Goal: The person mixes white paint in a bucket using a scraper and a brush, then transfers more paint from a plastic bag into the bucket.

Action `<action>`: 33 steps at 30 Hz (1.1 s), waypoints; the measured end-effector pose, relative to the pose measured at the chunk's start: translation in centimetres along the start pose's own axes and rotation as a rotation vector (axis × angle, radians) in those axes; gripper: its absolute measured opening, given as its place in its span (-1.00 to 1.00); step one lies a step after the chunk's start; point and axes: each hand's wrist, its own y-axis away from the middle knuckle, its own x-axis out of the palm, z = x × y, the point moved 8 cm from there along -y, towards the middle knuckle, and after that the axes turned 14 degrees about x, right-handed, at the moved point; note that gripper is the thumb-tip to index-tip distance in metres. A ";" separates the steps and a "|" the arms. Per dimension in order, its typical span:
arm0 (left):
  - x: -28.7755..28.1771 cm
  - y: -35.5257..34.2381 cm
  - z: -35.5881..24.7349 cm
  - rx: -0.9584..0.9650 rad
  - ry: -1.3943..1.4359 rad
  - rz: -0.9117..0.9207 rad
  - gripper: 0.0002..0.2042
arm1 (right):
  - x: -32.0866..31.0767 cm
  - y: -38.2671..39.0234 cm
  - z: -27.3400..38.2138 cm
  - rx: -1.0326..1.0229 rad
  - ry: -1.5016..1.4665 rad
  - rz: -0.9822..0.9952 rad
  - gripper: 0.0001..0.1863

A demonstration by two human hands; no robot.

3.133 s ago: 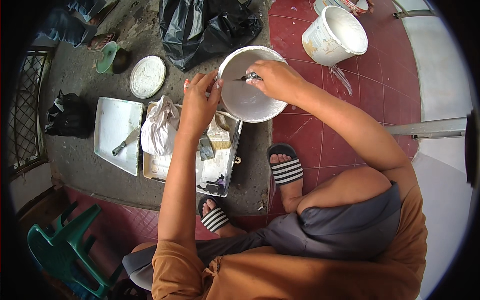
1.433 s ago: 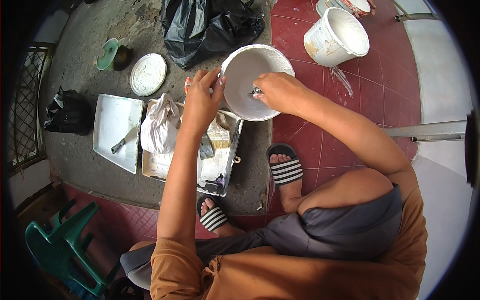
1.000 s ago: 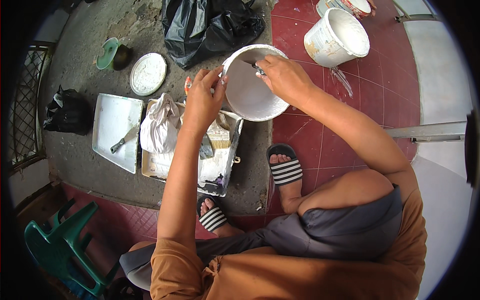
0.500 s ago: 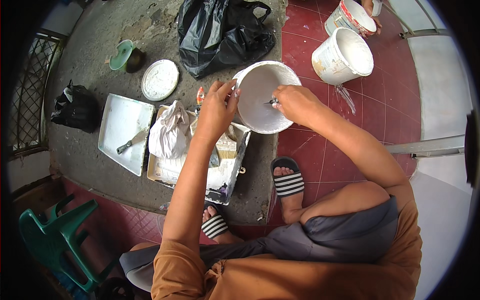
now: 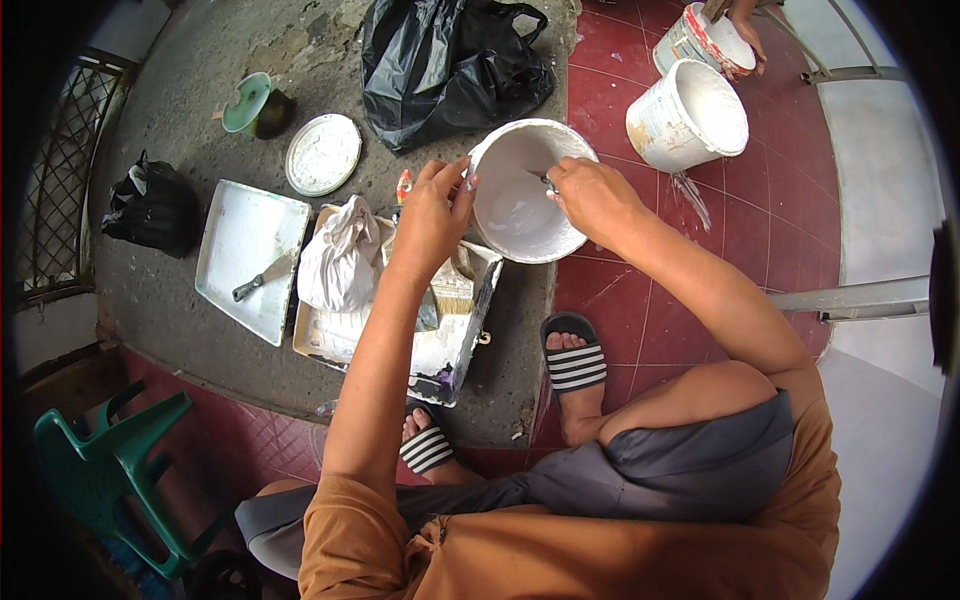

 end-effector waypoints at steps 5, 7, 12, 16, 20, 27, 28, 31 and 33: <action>0.0 0.1 0.0 -0.020 0.006 0.010 -0.68 | 0.4 0.5 0.6 -0.006 -0.017 0.135 -0.80; -0.1 0.1 -0.2 -0.009 0.001 0.014 -0.68 | 0.8 0.5 0.7 -0.002 -0.020 0.183 -0.79; 0.0 0.0 -0.5 -0.010 0.007 0.012 -0.67 | 2.1 0.0 0.8 0.020 -0.090 0.262 -0.74; -0.1 0.1 -0.6 -0.005 -0.001 0.018 -0.67 | 2.3 -0.3 2.0 0.021 -0.203 0.285 -0.70; -0.1 0.2 -0.5 -0.019 0.015 0.017 -0.68 | 1.9 -1.4 1.0 0.169 -0.417 0.350 -0.62; 0.0 0.2 -0.9 -0.017 0.010 0.032 -0.68 | 0.6 -2.5 -0.6 0.199 -0.460 0.256 -0.58; 0.0 0.2 -0.7 -0.018 0.010 0.031 -0.68 | -0.1 -2.6 -0.5 0.164 -0.411 0.167 -0.61; -0.1 0.2 -0.7 0.007 -0.006 0.017 -0.68 | -0.6 -2.4 -0.4 0.108 -0.296 0.099 -0.65; 0.0 0.2 -0.5 -0.011 0.009 0.023 -0.68 | -0.3 -2.2 -0.2 0.088 -0.231 0.120 -0.67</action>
